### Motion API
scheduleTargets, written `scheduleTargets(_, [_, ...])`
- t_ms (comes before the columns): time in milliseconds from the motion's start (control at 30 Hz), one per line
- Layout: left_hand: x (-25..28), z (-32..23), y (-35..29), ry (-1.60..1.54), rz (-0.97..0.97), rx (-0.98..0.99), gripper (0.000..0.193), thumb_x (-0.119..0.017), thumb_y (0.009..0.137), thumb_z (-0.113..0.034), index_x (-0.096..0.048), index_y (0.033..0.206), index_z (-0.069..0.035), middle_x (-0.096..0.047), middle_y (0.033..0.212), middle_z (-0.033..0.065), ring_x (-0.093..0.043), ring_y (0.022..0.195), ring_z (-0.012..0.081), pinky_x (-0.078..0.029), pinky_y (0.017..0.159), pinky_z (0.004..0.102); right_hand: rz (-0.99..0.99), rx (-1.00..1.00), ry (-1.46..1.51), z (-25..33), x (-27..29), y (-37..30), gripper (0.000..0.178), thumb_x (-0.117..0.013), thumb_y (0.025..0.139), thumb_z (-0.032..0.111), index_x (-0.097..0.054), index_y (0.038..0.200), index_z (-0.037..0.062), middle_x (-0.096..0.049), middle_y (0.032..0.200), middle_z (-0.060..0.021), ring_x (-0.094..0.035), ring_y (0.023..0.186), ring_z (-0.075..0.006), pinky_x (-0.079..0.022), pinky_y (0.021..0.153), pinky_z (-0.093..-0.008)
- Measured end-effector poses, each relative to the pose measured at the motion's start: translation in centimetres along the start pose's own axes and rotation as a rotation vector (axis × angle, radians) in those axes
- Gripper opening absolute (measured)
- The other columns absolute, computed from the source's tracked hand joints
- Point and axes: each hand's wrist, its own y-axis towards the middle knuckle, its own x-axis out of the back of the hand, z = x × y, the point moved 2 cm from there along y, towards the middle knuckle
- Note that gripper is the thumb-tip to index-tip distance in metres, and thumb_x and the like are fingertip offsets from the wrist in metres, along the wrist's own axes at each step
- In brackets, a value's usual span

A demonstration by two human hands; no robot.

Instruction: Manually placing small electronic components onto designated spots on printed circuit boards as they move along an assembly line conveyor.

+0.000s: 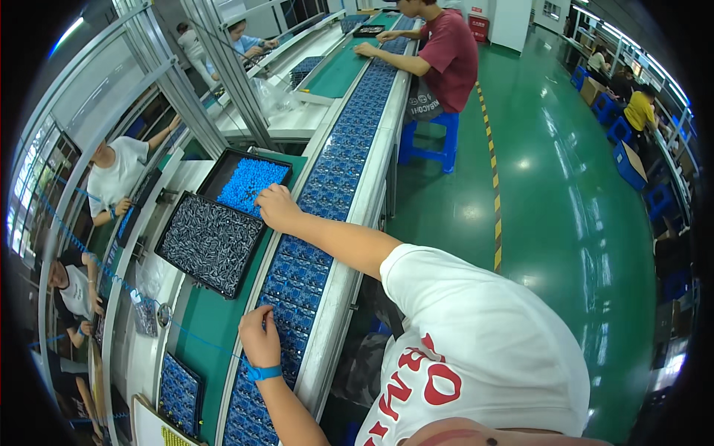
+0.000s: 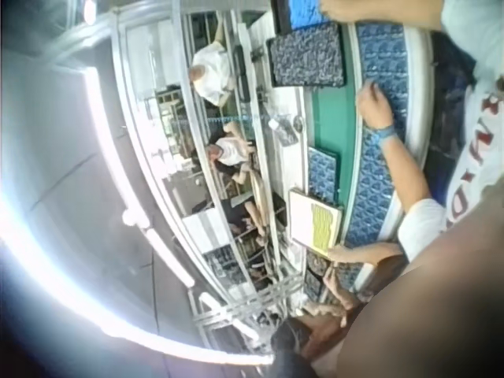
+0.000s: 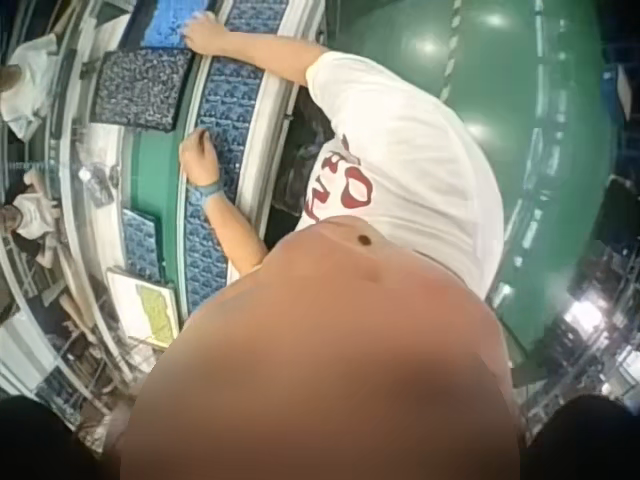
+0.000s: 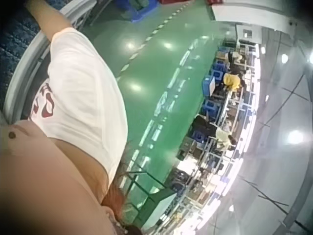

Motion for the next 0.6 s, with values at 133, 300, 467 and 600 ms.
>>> scheduleTargets(133, [-0.3,0.5,-0.2,-0.013,0.02,-0.012,0.012,-0.065,0.091,-0.003,-0.071,0.102,-0.002,-0.07,0.096,0.0163,-0.064,0.092,0.0363,-0.051,0.08,0.045,0.079,-0.004,-0.075,0.2,0.1,0.4,0.019,-0.061,0.086,0.012,-0.075,0.099,0.0129,-0.066,0.101,-0.0077,-0.055,0.105,-0.0306,-0.04,0.096,-0.0473])
scheduleTargets(300, [-0.3,0.2,0.1,-0.037,0.033,-0.028,0.012,-0.065,0.091,-0.004,-0.071,0.101,-0.001,-0.07,0.094,0.0166,-0.065,0.088,0.0359,-0.051,0.078,0.0439,0.109,-0.027,-0.097,0.2,0.2,0.5,0.02,-0.06,0.087,0.014,-0.076,0.098,0.0134,-0.065,0.1,-0.0075,-0.055,0.105,-0.0303,-0.041,0.095,-0.047])
scheduleTargets(467, [-0.4,0.7,0.0,-0.071,0.044,-0.02,0.013,-0.065,0.091,-0.004,-0.072,0.101,0.0,-0.07,0.092,0.017,-0.065,0.083,0.0357,-0.052,0.077,0.0432,0.15,-0.053,-0.156,0.8,-0.3,1.0,0.021,-0.06,0.087,0.016,-0.078,0.097,0.0145,-0.067,0.098,-0.0069,-0.057,0.104,-0.0306,-0.042,0.094,-0.0475])
scheduleTargets(600, [-0.2,0.0,0.2,-0.027,0.07,-0.02,0.013,-0.066,0.091,-0.005,-0.072,0.101,0.0,-0.072,0.093,0.0167,-0.068,0.083,0.0319,-0.053,0.075,0.041,0.235,-0.081,-0.266,0.3,-0.6,2.2,0.022,-0.062,0.085,0.018,-0.08,0.097,0.0175,-0.07,0.099,-0.007,-0.061,0.103,-0.0313,-0.045,0.091,-0.0487])
